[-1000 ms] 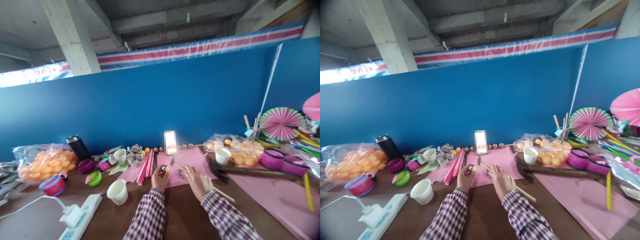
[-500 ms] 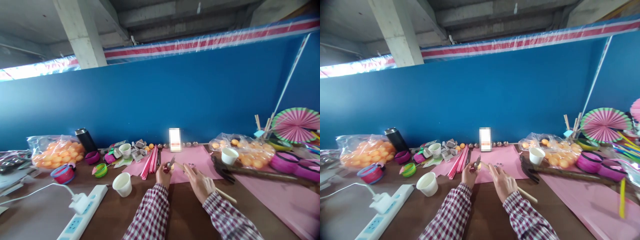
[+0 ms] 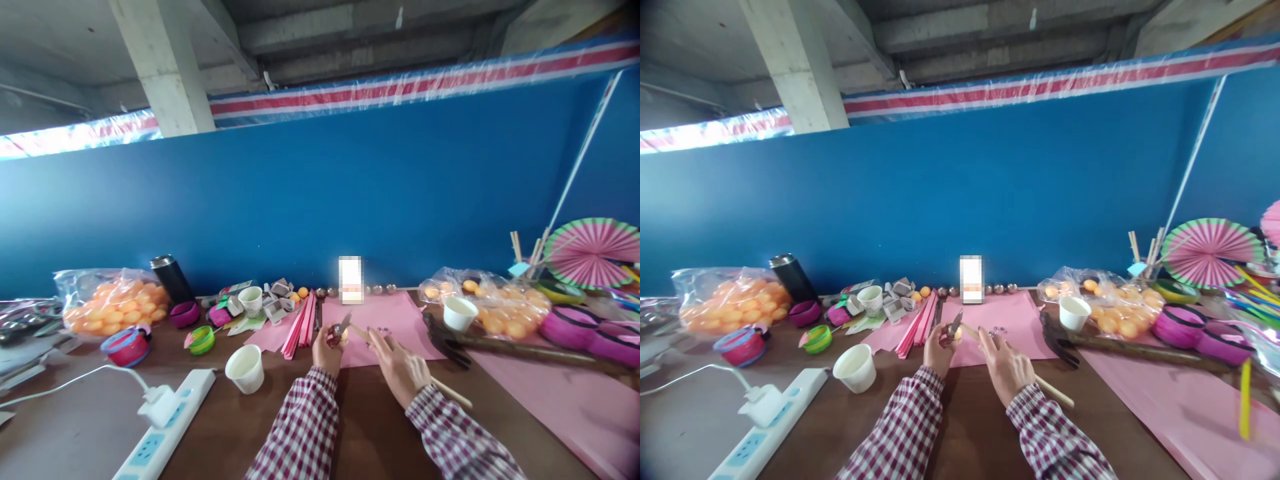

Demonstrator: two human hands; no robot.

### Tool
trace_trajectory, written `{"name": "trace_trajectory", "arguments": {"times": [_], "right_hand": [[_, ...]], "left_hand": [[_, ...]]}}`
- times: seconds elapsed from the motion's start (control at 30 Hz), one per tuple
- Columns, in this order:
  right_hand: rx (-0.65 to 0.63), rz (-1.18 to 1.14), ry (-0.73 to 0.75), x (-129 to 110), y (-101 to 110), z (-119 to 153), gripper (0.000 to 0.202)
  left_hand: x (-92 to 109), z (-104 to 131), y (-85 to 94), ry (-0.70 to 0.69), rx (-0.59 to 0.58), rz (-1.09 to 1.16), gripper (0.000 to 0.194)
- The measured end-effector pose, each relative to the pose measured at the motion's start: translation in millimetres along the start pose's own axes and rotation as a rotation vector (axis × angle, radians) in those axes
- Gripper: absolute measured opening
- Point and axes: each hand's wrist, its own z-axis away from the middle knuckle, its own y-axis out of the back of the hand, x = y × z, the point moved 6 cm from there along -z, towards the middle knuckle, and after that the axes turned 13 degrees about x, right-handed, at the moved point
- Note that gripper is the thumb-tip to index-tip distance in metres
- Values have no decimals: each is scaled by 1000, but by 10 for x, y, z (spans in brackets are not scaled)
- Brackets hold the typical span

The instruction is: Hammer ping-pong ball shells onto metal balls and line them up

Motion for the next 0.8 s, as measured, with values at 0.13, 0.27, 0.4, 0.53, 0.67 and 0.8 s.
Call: {"name": "trace_trajectory", "arguments": {"times": [0.13, 0.27, 0.4, 0.53, 0.67, 0.8], "right_hand": [[-7, 28, 5, 13, 7, -10, 37], [-3, 52, -18, 54, 73, -42, 39], [13, 58, -15, 49, 81, -42, 39], [21, 65, 6, 9, 8, -6, 39], [28, 64, 27, 6, -15, 1, 38], [113, 72, 11, 34, 20, -2, 39]], "left_hand": [[-15, -3, -8, 10, 12, 7, 40], [-16, -4, 11, 2, 37, -17, 38], [-4, -7, 25, -33, 41, -64, 36], [-24, -13, -4, -36, 11, -78, 37], [-4, -7, -20, -28, -12, -82, 34], [58, 6, -13, -33, -19, -71, 36]]}}
